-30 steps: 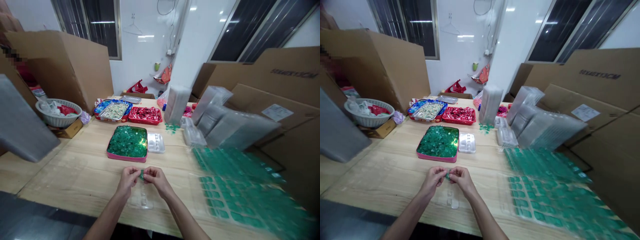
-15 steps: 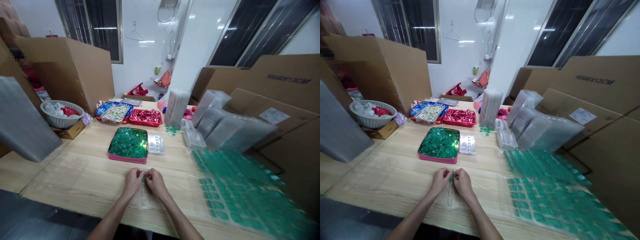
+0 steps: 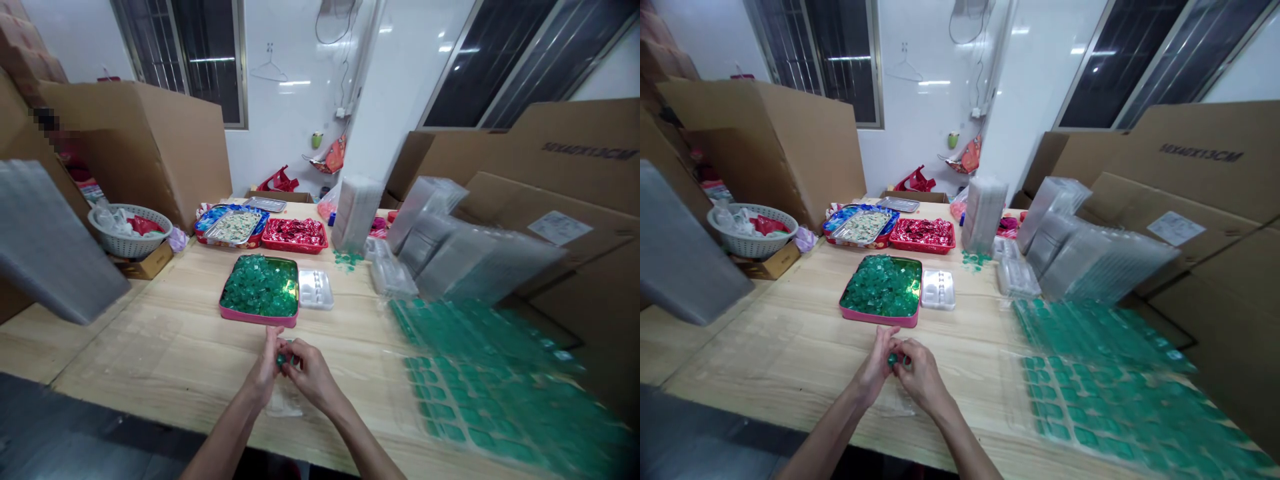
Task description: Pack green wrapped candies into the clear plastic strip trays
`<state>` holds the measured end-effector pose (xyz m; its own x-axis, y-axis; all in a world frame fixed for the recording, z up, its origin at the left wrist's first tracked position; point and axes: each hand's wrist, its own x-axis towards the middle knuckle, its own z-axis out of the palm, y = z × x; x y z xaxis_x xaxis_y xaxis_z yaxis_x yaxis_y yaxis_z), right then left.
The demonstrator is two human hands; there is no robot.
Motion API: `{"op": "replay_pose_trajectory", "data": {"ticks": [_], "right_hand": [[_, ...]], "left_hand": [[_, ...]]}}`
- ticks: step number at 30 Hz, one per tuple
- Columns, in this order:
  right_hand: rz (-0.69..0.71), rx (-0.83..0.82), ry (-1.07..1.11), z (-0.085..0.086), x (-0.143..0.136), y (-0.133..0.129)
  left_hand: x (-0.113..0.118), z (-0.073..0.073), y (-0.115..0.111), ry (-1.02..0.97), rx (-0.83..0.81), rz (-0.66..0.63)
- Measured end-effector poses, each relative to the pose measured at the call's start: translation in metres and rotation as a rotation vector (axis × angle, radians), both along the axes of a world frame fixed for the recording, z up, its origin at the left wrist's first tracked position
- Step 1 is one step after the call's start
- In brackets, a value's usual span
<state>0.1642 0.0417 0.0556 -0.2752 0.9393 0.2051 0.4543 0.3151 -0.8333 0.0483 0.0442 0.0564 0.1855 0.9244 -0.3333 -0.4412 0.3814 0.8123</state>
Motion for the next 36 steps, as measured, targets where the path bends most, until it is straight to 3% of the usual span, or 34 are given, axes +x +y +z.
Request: {"op": "replay_pose_trajectory", "data": {"ticks": [7,10,16,23,26,29,33,36], "right_hand": [[-0.028,-0.050,0.184,-0.010,0.011,-0.007],[-0.031,-0.142,0.282,-0.015,0.015,-0.009],[-0.065,-0.494,0.723,-0.021,0.018,-0.006],[-0.124,-0.650,0.883,-0.016,0.020,0.005],[-0.106,-0.662,0.855,-0.022,0.022,0.006],[-0.119,-0.611,0.723,-0.035,0.024,0.005],[-0.144,-0.418,0.386,-0.052,0.023,0.004],[-0.189,-0.259,0.071,-0.055,0.020,0.002]], "left_hand": [[-0.010,-0.016,-0.007,-0.049,-0.139,-0.116],[-0.014,-0.019,-0.009,-0.100,-0.143,-0.080],[-0.010,-0.010,-0.007,-0.074,-0.119,0.011],[-0.005,0.004,0.006,0.028,0.005,-0.026],[-0.005,-0.003,0.008,0.107,0.004,-0.033],[-0.003,-0.021,0.005,0.244,0.021,-0.020],[-0.001,-0.044,0.001,0.461,0.100,-0.012],[0.000,-0.053,0.002,0.614,0.209,0.014]]}}
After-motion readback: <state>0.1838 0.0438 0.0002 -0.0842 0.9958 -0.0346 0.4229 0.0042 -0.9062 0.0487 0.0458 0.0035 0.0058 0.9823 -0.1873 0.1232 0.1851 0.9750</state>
